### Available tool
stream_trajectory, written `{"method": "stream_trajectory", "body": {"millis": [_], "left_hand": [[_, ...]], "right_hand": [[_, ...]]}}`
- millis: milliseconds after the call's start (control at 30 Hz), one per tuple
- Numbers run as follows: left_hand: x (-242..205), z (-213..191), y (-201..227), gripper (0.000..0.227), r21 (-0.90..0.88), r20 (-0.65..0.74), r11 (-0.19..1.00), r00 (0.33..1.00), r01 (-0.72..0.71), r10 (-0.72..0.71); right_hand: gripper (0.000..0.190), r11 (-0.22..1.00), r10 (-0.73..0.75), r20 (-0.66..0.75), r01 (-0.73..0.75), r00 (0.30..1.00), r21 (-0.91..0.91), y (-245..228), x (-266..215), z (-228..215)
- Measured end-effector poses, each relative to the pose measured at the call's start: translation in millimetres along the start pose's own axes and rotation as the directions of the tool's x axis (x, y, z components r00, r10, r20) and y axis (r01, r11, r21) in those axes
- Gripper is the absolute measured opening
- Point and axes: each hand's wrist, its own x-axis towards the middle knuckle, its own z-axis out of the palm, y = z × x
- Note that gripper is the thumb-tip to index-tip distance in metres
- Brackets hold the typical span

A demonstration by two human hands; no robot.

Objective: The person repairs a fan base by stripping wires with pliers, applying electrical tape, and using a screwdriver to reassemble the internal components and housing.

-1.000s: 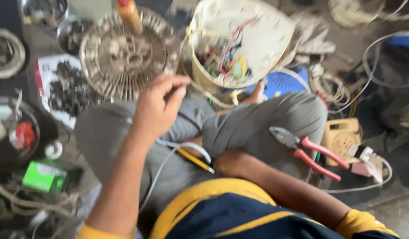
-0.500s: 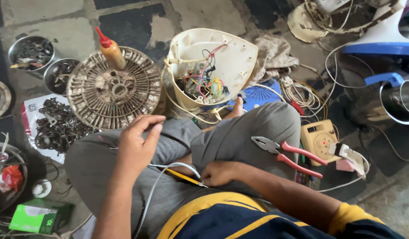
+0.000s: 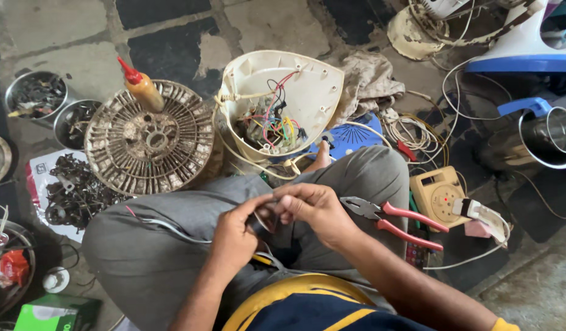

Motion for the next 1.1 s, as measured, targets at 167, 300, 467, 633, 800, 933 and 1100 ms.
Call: {"method": "stream_trajectory", "body": {"millis": [167,300,467,633,800,933,1100], "left_hand": [[-4.9,-29.2,-4.0,0.055,-0.022,-0.322,0.998,0.944,0.060,-0.064],[-0.3,-31.1,13.0,0.062,0.202,-0.251,0.974,0.956,-0.103,0.154],[13.1,-11.8,41.7,0.065,0.454,-0.051,0.772,0.852,-0.446,0.522],[17.3,-11.2,57.6,0.056,0.496,0.014,0.653,0.758,-0.572,0.653],[18.7,-15.7,63.4,0.052,0.317,-0.174,0.827,0.828,-0.465,0.532],[22.3,-24.5,62.3,0.027,0.170,-0.216,0.883,0.858,-0.437,0.466],[25.2,-29.7,66.2,0.019,0.245,-0.126,0.845,0.849,-0.475,0.513]], "right_hand": [[0.033,0.842,-0.219,-0.023,0.177,0.975,-0.509,-1.5,-1.1,11.8],[0.040,0.678,-0.318,0.188,0.361,0.929,-0.640,-5.3,-16.5,20.6],[0.025,0.951,-0.252,0.221,0.284,0.942,-0.125,-6.0,-9.1,21.8],[0.025,0.968,-0.241,0.265,0.252,0.934,-0.008,-16.5,-1.2,4.8],[0.013,0.906,-0.371,0.187,0.399,0.910,-0.144,-23.1,-0.3,7.4],[0.017,0.908,-0.354,0.161,0.380,0.921,-0.176,-27.4,-1.1,11.0],[0.022,0.713,-0.444,0.181,0.469,0.877,-0.521,-36.0,-1.7,14.3]]}}
